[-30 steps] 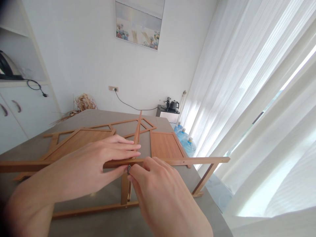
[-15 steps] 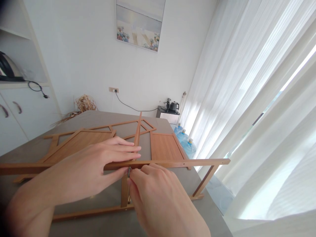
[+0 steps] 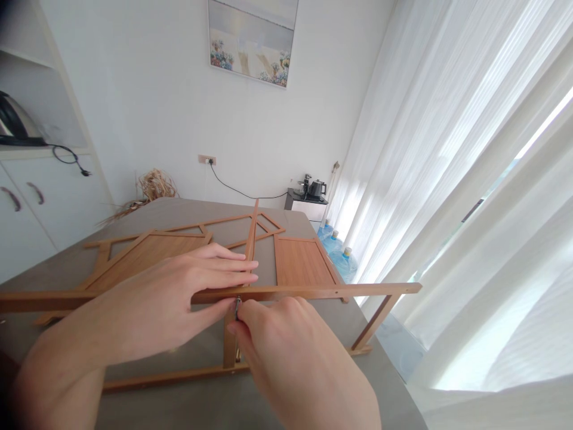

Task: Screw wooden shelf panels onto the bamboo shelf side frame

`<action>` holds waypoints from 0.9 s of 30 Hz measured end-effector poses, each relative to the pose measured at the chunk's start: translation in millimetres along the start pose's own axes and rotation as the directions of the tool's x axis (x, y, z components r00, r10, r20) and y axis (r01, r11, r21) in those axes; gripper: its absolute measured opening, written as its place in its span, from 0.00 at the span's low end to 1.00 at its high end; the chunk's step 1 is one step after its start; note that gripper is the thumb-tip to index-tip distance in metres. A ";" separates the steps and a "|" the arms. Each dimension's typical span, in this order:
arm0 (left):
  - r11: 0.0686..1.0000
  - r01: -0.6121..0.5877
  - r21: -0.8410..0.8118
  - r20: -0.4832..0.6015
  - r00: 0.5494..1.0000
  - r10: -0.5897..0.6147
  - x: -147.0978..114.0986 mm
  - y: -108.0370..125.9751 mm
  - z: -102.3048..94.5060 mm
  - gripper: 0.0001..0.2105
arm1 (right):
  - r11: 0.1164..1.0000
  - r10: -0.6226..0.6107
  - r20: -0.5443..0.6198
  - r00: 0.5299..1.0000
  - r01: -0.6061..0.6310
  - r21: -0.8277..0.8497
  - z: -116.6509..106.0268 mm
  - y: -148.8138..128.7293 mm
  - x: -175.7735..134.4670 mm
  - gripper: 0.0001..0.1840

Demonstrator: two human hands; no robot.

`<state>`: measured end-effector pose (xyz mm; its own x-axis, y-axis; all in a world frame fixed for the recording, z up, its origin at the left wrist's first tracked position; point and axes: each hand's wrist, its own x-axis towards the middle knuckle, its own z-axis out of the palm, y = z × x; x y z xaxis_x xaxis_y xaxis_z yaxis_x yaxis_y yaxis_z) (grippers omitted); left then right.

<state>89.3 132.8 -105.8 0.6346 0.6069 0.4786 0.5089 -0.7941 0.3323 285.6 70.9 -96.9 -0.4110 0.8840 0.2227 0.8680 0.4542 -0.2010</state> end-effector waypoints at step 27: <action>0.998 -0.022 0.063 0.030 0.999 0.020 2.2 -0.1 -0.5 0.16 | 1.000 -0.015 0.005 1.000 0.015 0.022 -6.2 2.6 -6.7 0.14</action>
<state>90.3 134.2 -104.4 0.6616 0.5915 0.4609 0.5305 -0.8036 0.2699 292.3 65.4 -93.0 -0.4255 0.8776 0.2209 0.8552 0.4697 -0.2188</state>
